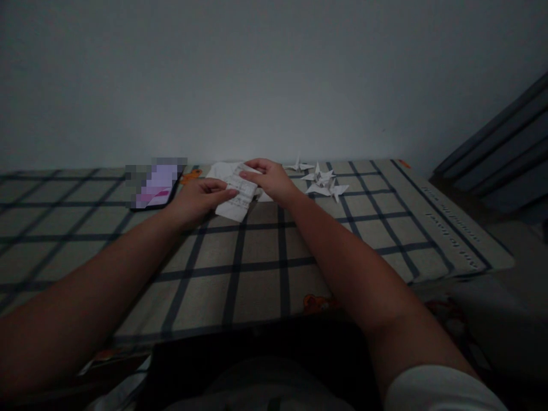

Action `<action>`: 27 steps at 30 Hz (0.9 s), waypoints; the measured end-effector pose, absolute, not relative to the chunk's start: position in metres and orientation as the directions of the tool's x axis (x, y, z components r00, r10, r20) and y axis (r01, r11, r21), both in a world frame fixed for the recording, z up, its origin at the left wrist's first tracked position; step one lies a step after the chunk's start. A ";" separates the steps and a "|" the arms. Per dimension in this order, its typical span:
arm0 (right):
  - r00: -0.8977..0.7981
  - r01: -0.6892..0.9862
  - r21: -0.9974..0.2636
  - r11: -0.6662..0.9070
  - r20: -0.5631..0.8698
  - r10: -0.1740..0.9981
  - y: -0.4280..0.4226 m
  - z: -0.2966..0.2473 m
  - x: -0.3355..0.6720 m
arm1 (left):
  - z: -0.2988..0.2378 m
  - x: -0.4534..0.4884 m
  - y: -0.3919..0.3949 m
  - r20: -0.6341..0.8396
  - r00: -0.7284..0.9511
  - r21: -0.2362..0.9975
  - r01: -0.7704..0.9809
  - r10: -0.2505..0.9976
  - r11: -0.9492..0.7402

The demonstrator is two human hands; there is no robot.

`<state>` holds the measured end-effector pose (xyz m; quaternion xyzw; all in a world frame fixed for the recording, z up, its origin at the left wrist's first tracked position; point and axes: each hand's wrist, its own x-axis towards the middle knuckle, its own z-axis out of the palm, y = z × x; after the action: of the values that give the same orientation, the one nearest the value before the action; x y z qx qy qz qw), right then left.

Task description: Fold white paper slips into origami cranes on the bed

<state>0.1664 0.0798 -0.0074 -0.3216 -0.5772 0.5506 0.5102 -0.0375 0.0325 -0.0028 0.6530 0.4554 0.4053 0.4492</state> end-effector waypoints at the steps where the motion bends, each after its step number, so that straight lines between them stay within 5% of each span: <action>1: -0.274 -0.199 -0.963 0.181 0.232 0.933 0.079 -0.007 0.166 | -0.002 -0.037 0.032 0.131 0.243 0.952 0.240 0.961 -0.190; 16: -0.286 -0.164 -0.982 0.097 0.141 0.948 0.071 0.000 0.166 | -0.002 -0.037 0.030 0.139 0.208 0.930 0.309 0.968 -0.200; 27: -0.272 -0.073 -0.975 0.209 0.221 0.937 0.074 -0.003 0.168 | 0.001 -0.038 0.029 0.112 0.287 0.910 0.355 0.952 -0.214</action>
<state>0.1685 0.0737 -0.0026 -0.3561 -0.6060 0.5185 0.4870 -0.0382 0.0292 0.0012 0.6891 0.4740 0.3633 0.4104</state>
